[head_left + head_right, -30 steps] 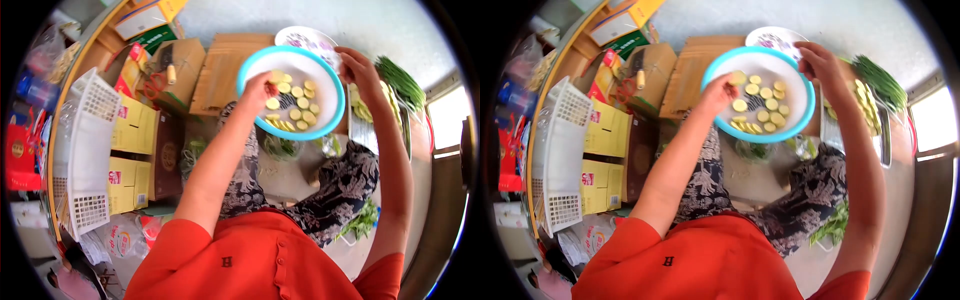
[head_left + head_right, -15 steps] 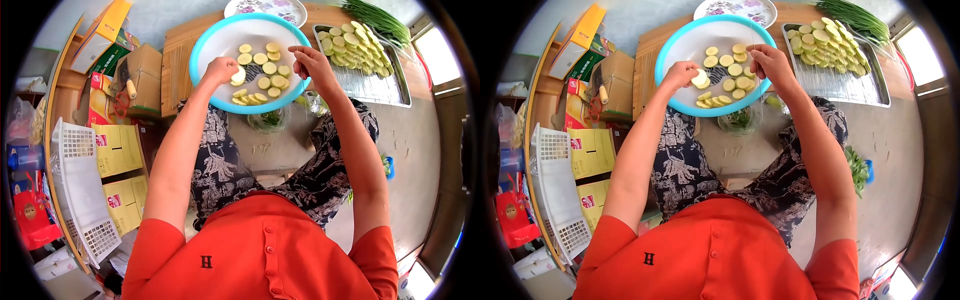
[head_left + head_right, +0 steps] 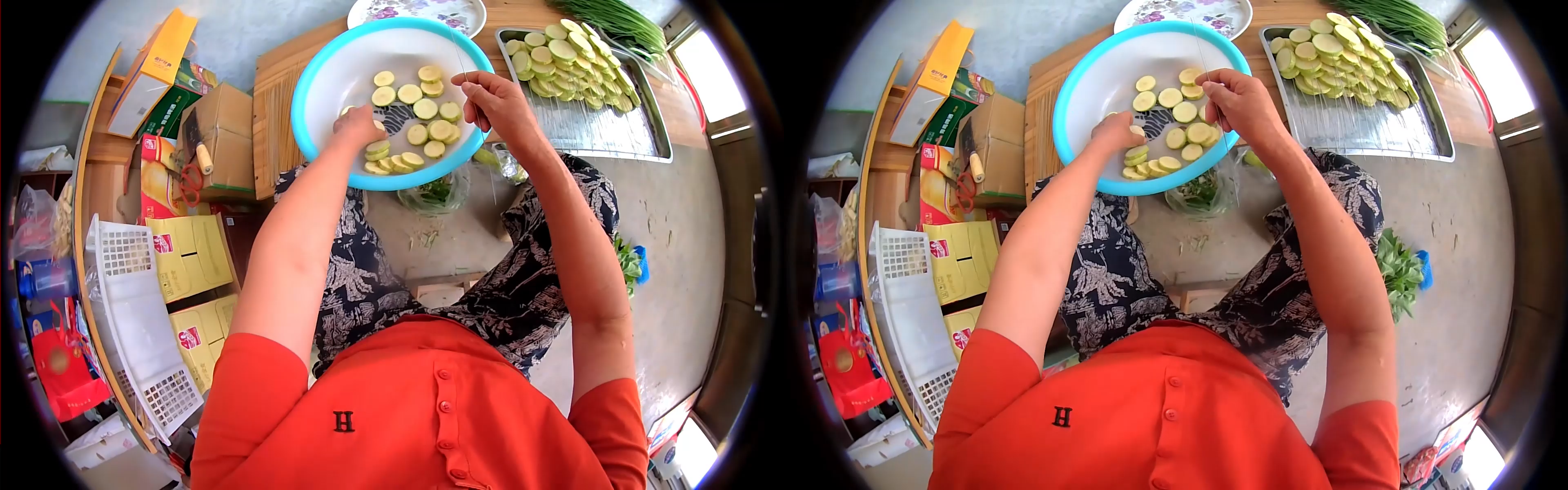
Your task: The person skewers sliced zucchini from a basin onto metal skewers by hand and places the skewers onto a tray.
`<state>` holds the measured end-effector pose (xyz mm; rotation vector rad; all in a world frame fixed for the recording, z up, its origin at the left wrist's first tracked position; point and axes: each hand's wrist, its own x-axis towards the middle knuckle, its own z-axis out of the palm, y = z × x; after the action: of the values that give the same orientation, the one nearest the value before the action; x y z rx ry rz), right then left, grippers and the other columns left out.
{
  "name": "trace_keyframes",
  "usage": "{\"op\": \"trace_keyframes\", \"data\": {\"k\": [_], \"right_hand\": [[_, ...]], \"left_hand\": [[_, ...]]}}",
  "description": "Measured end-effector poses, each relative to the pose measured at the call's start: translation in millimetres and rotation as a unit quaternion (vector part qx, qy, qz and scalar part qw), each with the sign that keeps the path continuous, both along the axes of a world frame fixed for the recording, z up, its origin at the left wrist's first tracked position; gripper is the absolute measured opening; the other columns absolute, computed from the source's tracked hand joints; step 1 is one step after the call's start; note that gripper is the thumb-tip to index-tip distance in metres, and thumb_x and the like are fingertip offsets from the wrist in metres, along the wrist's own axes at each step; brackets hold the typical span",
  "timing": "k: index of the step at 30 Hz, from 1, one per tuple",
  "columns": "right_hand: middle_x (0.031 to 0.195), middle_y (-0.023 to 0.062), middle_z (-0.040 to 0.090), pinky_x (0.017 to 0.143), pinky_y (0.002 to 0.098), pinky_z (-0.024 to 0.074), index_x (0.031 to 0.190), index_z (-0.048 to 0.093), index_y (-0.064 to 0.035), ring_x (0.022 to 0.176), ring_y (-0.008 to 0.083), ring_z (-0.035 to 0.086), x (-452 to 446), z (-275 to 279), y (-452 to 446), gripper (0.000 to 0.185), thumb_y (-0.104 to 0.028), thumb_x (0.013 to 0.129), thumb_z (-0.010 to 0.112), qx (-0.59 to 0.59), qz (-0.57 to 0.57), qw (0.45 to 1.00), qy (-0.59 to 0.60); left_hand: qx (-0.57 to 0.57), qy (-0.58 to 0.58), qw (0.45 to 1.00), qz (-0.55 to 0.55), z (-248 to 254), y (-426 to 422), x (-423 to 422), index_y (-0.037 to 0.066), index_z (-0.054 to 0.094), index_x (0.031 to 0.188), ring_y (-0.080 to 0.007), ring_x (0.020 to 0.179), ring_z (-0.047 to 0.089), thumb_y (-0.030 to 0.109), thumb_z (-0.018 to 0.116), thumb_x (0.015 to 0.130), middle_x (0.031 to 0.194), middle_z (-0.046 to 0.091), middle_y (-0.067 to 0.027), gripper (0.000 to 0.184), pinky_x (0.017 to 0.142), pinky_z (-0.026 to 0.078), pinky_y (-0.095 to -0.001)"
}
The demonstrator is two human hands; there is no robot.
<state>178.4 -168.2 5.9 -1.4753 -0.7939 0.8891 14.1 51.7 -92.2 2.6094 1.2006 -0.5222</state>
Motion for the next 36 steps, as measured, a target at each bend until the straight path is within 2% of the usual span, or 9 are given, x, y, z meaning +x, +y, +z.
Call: {"op": "trace_keyframes", "data": {"k": [7,8,9,10,11,13,19,29,36], "right_hand": [[0.062,0.0,0.057,0.047,0.0209,0.0378,0.111,0.063,-0.0001,0.051,0.0047,0.046,-4,-4,3,0.025,-0.016,0.097,0.05,-0.02,0.02,0.999,-0.031],[0.062,-0.0003,0.057,0.048,0.0208,0.0375,0.111,0.063,-0.0003,0.051,0.0048,0.046,-6,-4,3,0.025,-0.017,0.097,0.05,-0.021,0.02,0.999,-0.038],[0.061,-0.0002,0.057,0.047,0.0212,0.0373,0.11,0.063,-0.0004,0.051,0.0051,0.046,-9,-1,2,0.025,-0.017,0.096,0.05,-0.032,0.015,0.998,-0.043],[0.061,0.0,0.056,0.047,0.0214,0.0372,0.11,0.063,-0.0004,0.051,0.0051,0.046,-13,0,1,0.025,-0.017,0.096,0.05,-0.031,0.013,0.998,-0.053],[0.06,0.0001,0.056,0.046,0.0216,0.0371,0.109,0.063,-0.0005,0.05,0.0052,0.046,-16,1,-1,0.025,-0.017,0.096,0.05,-0.029,0.013,0.997,-0.065],[0.058,0.0,0.054,0.046,0.0214,0.036,0.11,0.063,0.0,0.049,0.005,0.045,-29,9,-7,0.025,-0.017,0.096,0.05,-0.02,0.023,0.998,-0.054],[0.055,-0.0047,0.045,0.045,0.0198,0.0314,0.117,0.06,-0.0014,0.048,0.0029,0.04,-101,53,-43,0.027,-0.018,0.1,0.046,-0.003,0.066,0.998,0.0],[0.052,-0.0074,0.04,0.043,0.018,0.0262,0.119,0.06,0.0004,0.043,0.0011,0.034,-157,52,-52,0.028,-0.015,0.1,0.045,-0.026,0.077,0.994,0.07],[0.051,-0.0075,0.04,0.043,0.0181,0.026,0.118,0.06,-0.0004,0.043,0.0011,0.033,-162,54,-48,0.028,-0.016,0.1,0.045,-0.03,0.066,0.995,0.07]], "left_hand": [[0.026,-0.089,0.995,0.034,-10,8,7,0.006,0.058,0.11,-0.0264,0.103,0.061,0.04,0.078,0.069,0.107,0.063,-0.0147,0.056,0.087,0.05,-0.0374],[-0.151,-0.212,0.955,0.143,5,7,11,0.006,0.058,0.109,-0.0248,0.099,0.062,0.039,0.077,0.073,0.104,0.063,-0.0129,0.052,0.086,0.052,-0.0367],[-0.318,-0.325,0.857,0.242,21,5,13,0.006,0.059,0.107,-0.0231,0.096,0.062,0.038,0.075,0.076,0.101,0.063,-0.0112,0.048,0.084,0.053,-0.0359],[-0.411,-0.425,0.759,0.272,34,-2,12,0.004,0.057,0.11,-0.0222,0.09,0.062,0.033,0.069,0.086,0.098,0.061,-0.0105,0.04,0.081,0.056,-0.0358],[-0.406,-0.434,0.758,0.269,45,-4,8,0.004,0.057,0.11,-0.0222,0.09,0.062,0.033,0.069,0.086,0.098,0.061,-0.0105,0.04,0.081,0.056,-0.0358],[-0.61,-0.558,0.492,0.273,64,-6,-5,0.002,0.054,0.115,-0.0252,0.091,0.061,0.028,0.063,0.091,0.103,0.059,-0.0143,0.037,0.084,0.055,-0.0379],[-0.625,-0.65,0.344,0.263,98,-33,-55,-0.001,0.049,0.123,-0.0264,0.097,0.058,0.032,0.059,0.094,0.114,0.053,-0.0211,0.044,0.089,0.053,-0.0386],[-0.654,-0.67,0.246,0.25,86,-45,-61,-0.007,0.051,0.12,-0.0264,0.097,0.058,0.031,0.055,0.094,0.116,0.053,-0.0218,0.046,0.09,0.052,-0.0385],[-0.654,-0.671,0.252,0.242,91,-49,-60,-0.004,0.056,0.113,-0.0273,0.092,0.059,0.035,0.057,0.092,0.107,0.059,-0.0197,0.044,0.086,0.053,-0.0401]]}}
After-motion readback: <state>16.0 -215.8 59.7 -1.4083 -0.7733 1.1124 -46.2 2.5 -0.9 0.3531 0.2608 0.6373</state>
